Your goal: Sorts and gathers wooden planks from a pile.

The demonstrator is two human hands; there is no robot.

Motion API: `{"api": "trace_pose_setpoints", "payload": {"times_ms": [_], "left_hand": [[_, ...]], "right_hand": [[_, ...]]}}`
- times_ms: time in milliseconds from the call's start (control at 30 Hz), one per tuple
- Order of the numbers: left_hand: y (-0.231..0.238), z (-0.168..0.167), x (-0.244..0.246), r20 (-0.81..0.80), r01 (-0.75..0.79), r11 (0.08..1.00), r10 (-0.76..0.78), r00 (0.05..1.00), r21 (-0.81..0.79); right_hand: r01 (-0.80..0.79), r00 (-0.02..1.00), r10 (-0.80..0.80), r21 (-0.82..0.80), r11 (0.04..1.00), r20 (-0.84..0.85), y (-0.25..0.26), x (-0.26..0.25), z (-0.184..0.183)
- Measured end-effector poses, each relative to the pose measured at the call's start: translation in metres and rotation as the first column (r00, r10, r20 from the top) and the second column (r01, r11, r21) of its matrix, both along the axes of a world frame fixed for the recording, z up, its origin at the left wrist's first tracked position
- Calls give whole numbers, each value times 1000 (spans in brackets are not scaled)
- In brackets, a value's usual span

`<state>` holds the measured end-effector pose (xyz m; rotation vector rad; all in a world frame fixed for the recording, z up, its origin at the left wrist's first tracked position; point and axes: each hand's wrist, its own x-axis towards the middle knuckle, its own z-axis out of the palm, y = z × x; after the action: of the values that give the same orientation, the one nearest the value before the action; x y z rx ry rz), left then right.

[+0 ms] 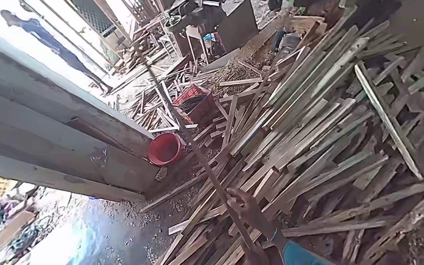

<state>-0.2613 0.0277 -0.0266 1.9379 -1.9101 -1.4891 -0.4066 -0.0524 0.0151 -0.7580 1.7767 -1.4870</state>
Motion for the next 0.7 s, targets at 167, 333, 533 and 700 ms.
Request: {"api": "trace_pose_setpoints", "payload": {"times_ms": [167,333,533,700], "left_hand": [[-246,-1,-36,124,85,975,-61,990,-206],[-237,-8,-1,302,370,897,-293,907,-241],[-70,-141,66,354,767,642,-718,599,6],[70,-250,1,173,941,317,-940,295,117]], "right_hand": [[52,989,-47,29,998,-139,59,-5,9],[-49,974,-102,628,777,202,247,31,-107],[130,635,-752,936,328,175,455,60,-214],[71,298,-923,958,276,244,518,56,-338]]}}
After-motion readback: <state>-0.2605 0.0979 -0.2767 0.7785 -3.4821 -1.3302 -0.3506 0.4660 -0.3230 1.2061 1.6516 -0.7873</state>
